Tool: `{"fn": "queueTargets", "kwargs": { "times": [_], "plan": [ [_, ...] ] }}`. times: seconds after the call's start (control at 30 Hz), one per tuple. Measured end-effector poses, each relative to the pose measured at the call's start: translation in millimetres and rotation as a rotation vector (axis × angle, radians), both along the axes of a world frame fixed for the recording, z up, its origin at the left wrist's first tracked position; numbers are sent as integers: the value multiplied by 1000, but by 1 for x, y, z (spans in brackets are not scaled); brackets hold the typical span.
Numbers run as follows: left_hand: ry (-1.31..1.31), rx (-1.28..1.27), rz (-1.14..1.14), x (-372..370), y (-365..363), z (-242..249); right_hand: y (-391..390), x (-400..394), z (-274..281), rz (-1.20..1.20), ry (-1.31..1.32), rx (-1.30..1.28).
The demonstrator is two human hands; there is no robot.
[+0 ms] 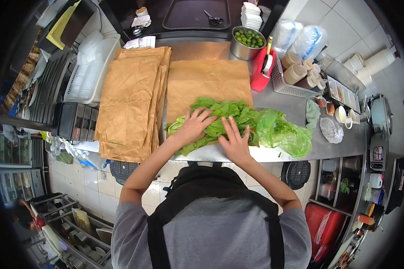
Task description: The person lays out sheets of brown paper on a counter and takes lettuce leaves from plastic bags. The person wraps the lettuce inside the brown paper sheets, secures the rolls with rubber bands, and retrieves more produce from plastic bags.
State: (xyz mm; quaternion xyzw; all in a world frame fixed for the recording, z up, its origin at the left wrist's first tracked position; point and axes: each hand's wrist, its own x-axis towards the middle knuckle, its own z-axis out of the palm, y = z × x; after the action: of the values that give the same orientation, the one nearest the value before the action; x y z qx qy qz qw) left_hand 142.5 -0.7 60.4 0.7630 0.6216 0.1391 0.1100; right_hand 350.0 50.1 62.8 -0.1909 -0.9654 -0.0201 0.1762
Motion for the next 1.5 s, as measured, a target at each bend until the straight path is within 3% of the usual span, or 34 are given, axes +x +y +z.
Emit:
{"fn": "queueTargets", "kwargs": {
  "times": [0.17, 0.27, 0.37, 0.47, 0.6, 0.67, 0.77, 0.83, 0.93, 1.13, 1.2, 1.27, 1.43, 1.5],
  "plan": [
    [-30, -97, -140, -24, 16, 11, 18, -18, -5, -62, 15, -53],
    [-358, -245, -69, -37, 29, 20, 27, -26, -4, -84, 95, -60],
    [-122, -174, -103, -17, 19, 38, 36, -30, 2, -119, 56, -110],
    [191, 11, -2, 10, 10, 24, 46, -30, 3, -129, 13, -116],
    [76, 135, 44, 4, 23, -12, 58, -40, -5, -33, 70, -88],
    [73, 46, 52, -3, 42, -32, 58, -47, 9, -112, -134, -156],
    [-9, -204, 84, -13, 46, 10, 48, -48, 6, -67, 76, 102],
    [-53, -229, 38, -24, 57, 6, 35, -36, 14, 20, 110, 317],
    [-89, -239, -15, -32, 64, 6, 28, -16, -18, 33, -113, 232],
    [-28, -349, -55, -37, 73, -2, 52, -38, -7, -6, -118, 112],
    [-18, -188, -63, -39, 74, -15, 62, -44, -4, -29, -182, 140],
    [-30, -333, -93, -40, 77, -4, 71, -39, -19, 13, -128, 95],
    [-222, -278, -105, -43, 81, -2, 83, -36, -27, 21, -213, -7],
    [-183, -346, -39, -40, 78, 9, 85, -40, -22, 26, -225, -86]
  ]
}}
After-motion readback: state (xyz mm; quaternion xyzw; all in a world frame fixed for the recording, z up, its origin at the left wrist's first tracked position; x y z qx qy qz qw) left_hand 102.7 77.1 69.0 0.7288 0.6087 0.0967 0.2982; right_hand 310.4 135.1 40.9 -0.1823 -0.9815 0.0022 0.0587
